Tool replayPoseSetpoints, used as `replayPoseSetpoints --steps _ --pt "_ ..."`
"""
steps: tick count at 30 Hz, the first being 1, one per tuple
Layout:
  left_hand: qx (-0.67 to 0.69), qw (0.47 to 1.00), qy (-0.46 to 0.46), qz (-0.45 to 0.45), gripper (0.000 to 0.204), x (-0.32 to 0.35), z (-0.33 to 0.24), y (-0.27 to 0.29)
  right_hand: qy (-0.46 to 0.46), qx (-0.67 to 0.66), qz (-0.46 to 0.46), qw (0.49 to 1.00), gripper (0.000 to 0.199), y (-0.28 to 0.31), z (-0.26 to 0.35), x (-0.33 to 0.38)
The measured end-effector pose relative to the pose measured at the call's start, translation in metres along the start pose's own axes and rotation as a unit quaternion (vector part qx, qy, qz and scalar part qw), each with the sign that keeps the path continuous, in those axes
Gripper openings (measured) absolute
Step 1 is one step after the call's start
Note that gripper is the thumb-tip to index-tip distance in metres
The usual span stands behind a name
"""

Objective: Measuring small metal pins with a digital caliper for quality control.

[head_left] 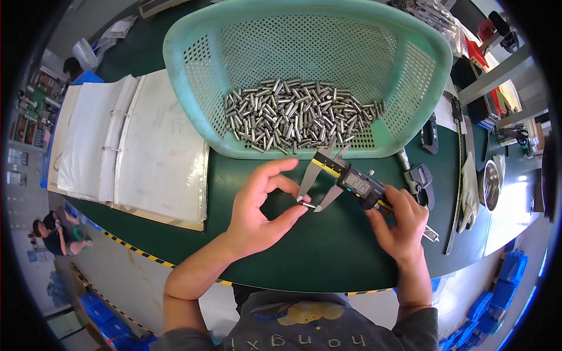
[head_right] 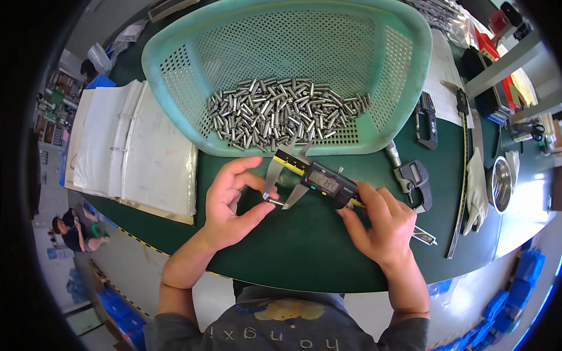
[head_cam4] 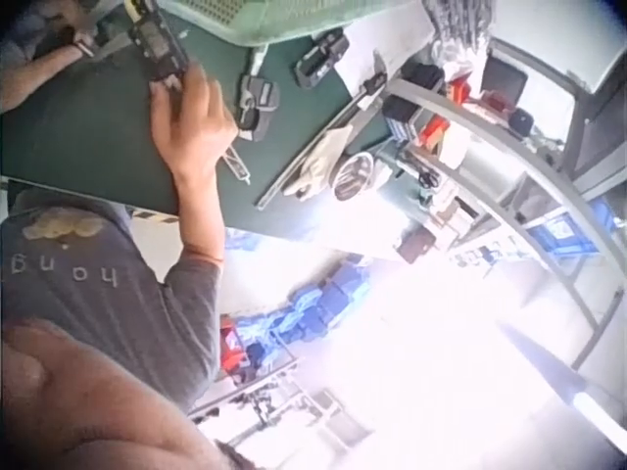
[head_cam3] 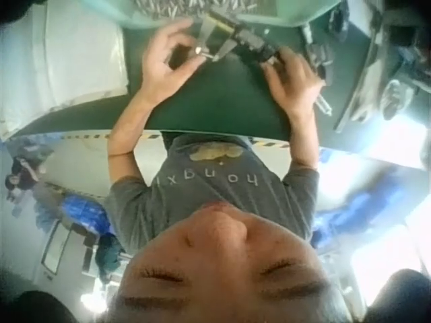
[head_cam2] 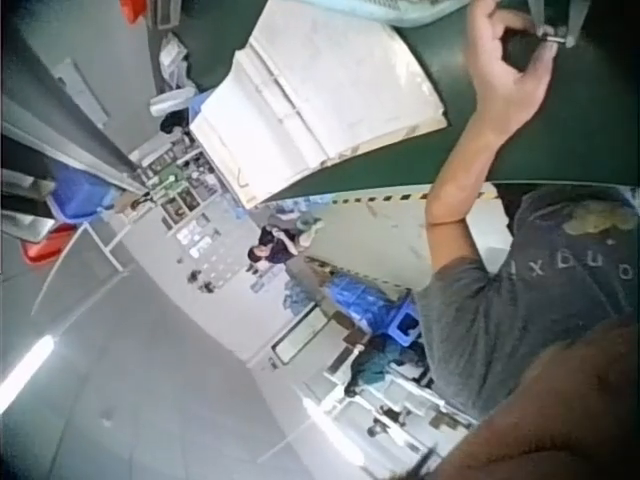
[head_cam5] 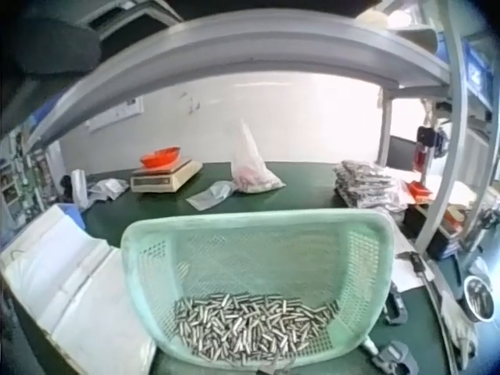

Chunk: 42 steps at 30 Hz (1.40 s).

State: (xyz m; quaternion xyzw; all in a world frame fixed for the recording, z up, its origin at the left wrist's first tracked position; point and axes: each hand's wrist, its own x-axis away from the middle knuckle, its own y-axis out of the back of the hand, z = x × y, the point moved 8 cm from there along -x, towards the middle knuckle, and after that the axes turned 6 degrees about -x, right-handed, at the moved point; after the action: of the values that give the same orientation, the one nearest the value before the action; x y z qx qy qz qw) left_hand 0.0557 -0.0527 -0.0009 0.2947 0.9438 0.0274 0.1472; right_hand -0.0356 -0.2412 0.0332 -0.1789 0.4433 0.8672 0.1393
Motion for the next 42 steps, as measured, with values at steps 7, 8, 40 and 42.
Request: replayPoseSetpoints --steps 7,8,40,42 --pt "-0.007 1.000 0.010 0.024 0.059 0.000 0.002 -0.002 -0.007 0.000 0.002 1.000 0.035 -0.001 -0.002 0.001" --pt "-0.007 1.000 0.011 0.023 0.059 0.000 0.002 -0.002 -0.007 0.000 0.003 1.000 0.035 -0.001 -0.002 0.001" --pt "0.105 0.981 0.150 0.070 0.017 0.011 0.024 -0.007 -0.014 0.000 0.011 1.000 0.032 -0.001 -0.005 0.001" --pt "0.117 0.979 0.150 0.067 0.017 0.012 0.024 -0.009 -0.017 0.000 0.013 1.000 0.032 -0.001 -0.006 0.001"
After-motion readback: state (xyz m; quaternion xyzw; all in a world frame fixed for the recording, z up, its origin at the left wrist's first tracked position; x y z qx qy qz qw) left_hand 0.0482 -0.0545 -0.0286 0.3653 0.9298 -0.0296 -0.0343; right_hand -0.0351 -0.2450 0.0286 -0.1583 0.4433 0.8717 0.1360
